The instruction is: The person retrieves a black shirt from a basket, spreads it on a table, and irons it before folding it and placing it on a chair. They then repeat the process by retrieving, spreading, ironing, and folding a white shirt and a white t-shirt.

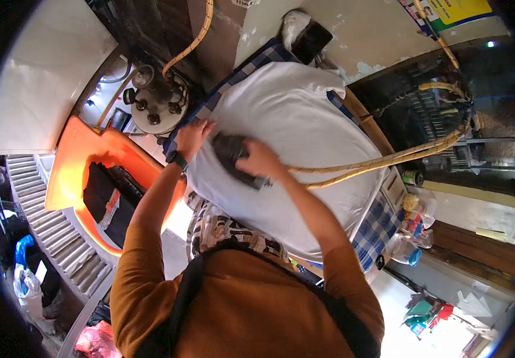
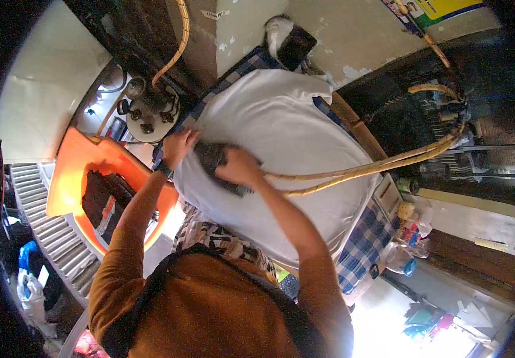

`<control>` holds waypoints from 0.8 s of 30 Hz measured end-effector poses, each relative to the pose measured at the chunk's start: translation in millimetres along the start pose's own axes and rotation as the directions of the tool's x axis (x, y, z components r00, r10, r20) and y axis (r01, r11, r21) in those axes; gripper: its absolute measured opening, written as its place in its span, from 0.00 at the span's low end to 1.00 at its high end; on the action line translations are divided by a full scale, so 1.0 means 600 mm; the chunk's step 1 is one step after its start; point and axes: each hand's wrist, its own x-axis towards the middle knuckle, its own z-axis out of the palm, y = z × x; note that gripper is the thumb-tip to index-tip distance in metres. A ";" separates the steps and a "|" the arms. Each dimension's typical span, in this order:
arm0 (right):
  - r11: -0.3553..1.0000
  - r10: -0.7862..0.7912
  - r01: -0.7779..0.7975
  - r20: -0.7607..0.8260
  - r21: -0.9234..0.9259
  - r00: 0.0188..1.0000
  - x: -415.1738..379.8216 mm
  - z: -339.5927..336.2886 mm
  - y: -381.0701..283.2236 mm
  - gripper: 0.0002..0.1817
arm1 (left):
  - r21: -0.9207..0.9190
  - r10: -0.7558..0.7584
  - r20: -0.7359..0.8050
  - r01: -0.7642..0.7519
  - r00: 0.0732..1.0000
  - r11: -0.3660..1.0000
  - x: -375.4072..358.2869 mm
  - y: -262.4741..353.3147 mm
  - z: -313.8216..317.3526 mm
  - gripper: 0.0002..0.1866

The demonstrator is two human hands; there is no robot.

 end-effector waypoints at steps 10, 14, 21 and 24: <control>0.923 0.348 -0.379 -0.275 -0.068 0.896 -0.178 0.023 0.008 0.21 | 0.125 -0.039 -0.231 0.069 0.972 0.990 -0.037 -0.017 0.019 0.22; 0.798 0.595 -0.533 -0.508 0.281 0.623 -0.275 -0.037 0.222 0.25 | -0.166 -0.321 -0.496 0.275 0.807 0.947 -0.144 -0.032 0.048 0.29; 0.671 0.737 -0.466 -0.586 0.576 0.337 -0.583 -0.116 0.388 0.09 | -0.951 -0.590 0.310 0.247 0.746 -0.188 -0.309 0.071 0.056 0.37; 0.615 0.789 -0.346 -0.547 0.709 0.281 -0.684 -0.135 0.437 0.08 | -0.713 -0.528 0.537 0.688 0.659 0.135 -0.399 -0.039 0.145 0.34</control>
